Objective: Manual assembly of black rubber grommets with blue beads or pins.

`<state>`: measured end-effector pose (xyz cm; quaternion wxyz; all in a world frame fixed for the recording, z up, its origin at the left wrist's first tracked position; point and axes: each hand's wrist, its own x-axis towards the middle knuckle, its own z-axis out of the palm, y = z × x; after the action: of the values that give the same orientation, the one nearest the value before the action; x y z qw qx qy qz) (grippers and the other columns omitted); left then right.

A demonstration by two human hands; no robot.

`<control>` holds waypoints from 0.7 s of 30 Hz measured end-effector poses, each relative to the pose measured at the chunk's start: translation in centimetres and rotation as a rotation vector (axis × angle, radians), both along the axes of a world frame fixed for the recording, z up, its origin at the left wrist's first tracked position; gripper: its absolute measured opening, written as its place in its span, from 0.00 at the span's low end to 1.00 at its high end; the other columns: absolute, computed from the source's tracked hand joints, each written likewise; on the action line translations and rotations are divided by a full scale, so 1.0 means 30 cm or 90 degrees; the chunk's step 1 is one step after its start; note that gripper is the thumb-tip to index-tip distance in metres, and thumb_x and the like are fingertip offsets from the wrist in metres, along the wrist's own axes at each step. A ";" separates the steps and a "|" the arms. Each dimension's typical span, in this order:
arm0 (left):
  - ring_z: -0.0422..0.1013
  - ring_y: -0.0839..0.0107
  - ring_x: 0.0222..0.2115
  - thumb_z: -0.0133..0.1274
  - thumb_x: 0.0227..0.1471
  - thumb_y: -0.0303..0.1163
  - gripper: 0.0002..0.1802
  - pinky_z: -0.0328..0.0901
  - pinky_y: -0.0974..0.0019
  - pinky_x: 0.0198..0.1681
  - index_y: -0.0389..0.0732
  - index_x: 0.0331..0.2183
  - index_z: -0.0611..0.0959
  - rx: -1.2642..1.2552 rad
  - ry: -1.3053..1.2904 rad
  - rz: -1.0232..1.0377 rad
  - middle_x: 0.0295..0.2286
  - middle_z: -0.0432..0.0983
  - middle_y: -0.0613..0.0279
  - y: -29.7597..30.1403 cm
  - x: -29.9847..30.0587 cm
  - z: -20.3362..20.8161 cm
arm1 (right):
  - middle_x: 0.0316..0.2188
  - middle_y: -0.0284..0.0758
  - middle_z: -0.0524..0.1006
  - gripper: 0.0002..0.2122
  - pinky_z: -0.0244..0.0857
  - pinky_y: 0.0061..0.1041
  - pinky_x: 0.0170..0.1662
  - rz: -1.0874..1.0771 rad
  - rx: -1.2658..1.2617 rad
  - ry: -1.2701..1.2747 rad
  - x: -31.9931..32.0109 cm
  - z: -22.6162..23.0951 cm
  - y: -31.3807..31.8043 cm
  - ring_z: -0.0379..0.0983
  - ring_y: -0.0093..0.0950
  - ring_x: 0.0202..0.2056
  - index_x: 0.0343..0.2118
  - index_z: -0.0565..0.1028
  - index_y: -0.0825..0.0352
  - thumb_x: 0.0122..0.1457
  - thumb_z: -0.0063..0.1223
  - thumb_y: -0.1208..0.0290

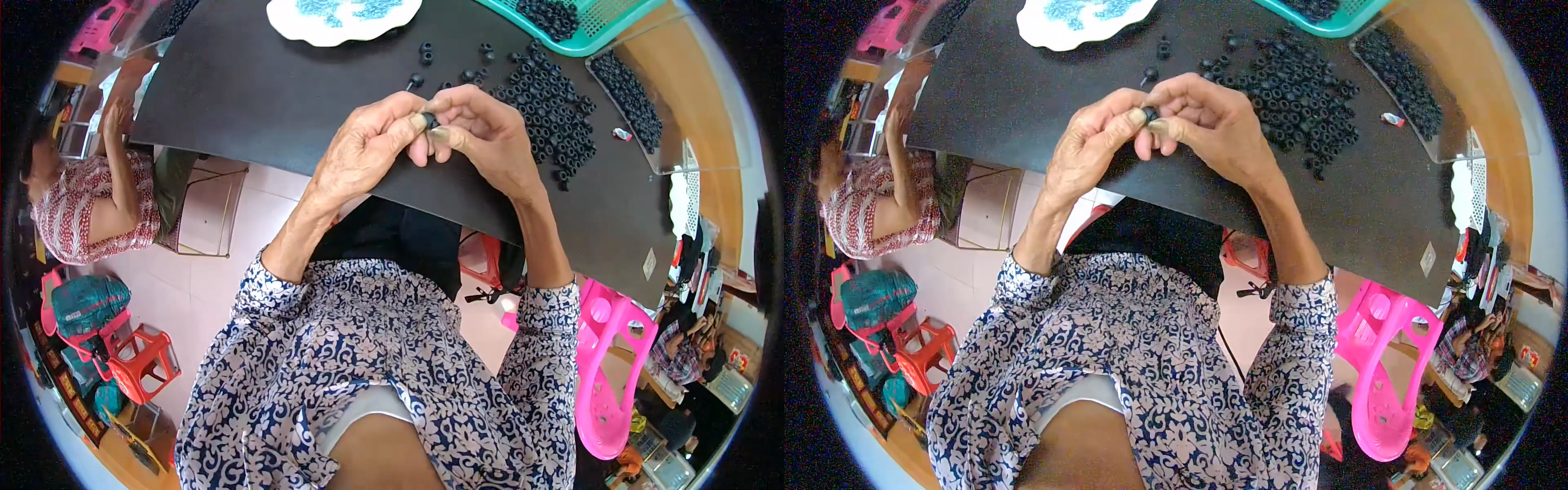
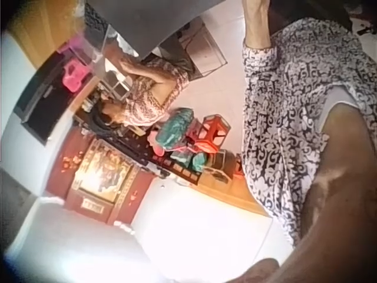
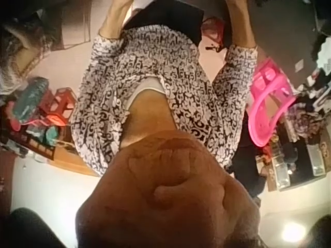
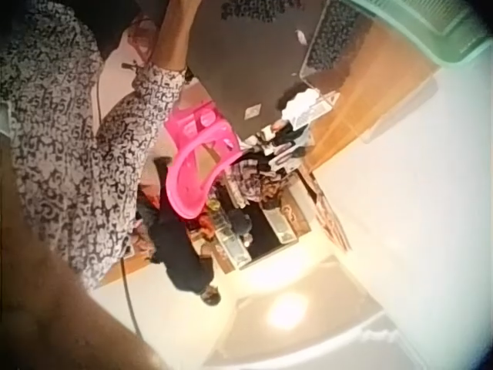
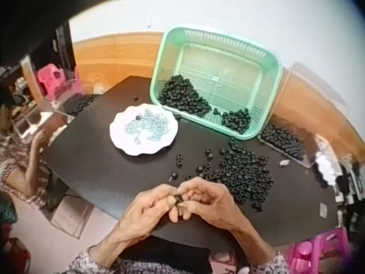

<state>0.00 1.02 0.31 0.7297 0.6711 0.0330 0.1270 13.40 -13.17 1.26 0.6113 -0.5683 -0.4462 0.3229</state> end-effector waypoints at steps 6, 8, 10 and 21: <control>0.68 0.78 0.24 0.42 0.59 0.28 0.11 0.63 0.75 0.32 0.32 0.37 0.77 0.185 0.035 -0.009 0.22 0.74 0.66 -0.020 0.004 0.056 | 0.28 0.33 0.76 0.07 0.67 0.16 0.30 0.080 -0.063 0.075 0.028 0.038 -0.022 0.72 0.18 0.25 0.37 0.72 0.71 0.54 0.52 0.84; 0.67 0.79 0.24 0.42 0.58 0.27 0.11 0.63 0.75 0.31 0.31 0.37 0.77 0.238 0.058 -0.012 0.23 0.74 0.65 -0.023 0.007 0.057 | 0.27 0.33 0.77 0.06 0.67 0.16 0.30 0.113 -0.038 0.119 0.042 0.012 -0.024 0.72 0.17 0.24 0.36 0.72 0.71 0.54 0.52 0.83; 0.67 0.79 0.24 0.42 0.58 0.27 0.11 0.63 0.76 0.31 0.31 0.37 0.77 0.177 0.049 -0.006 0.23 0.74 0.65 -0.033 0.003 0.044 | 0.27 0.33 0.77 0.06 0.67 0.15 0.30 0.089 -0.037 0.111 0.030 0.011 -0.022 0.73 0.17 0.25 0.36 0.73 0.71 0.55 0.52 0.82; 0.67 0.77 0.25 0.42 0.62 0.37 0.17 0.62 0.74 0.34 0.32 0.38 0.77 0.094 0.099 0.050 0.22 0.73 0.63 -0.016 -0.011 0.024 | 0.20 0.32 0.77 0.08 0.68 0.17 0.25 -0.089 -0.085 -0.142 -0.043 0.088 -0.098 0.74 0.17 0.21 0.34 0.76 0.70 0.50 0.58 0.77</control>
<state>-0.32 0.54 1.03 0.6682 0.7288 0.1060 0.1052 12.10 -16.12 3.92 0.5395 -0.6698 -0.4482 0.2437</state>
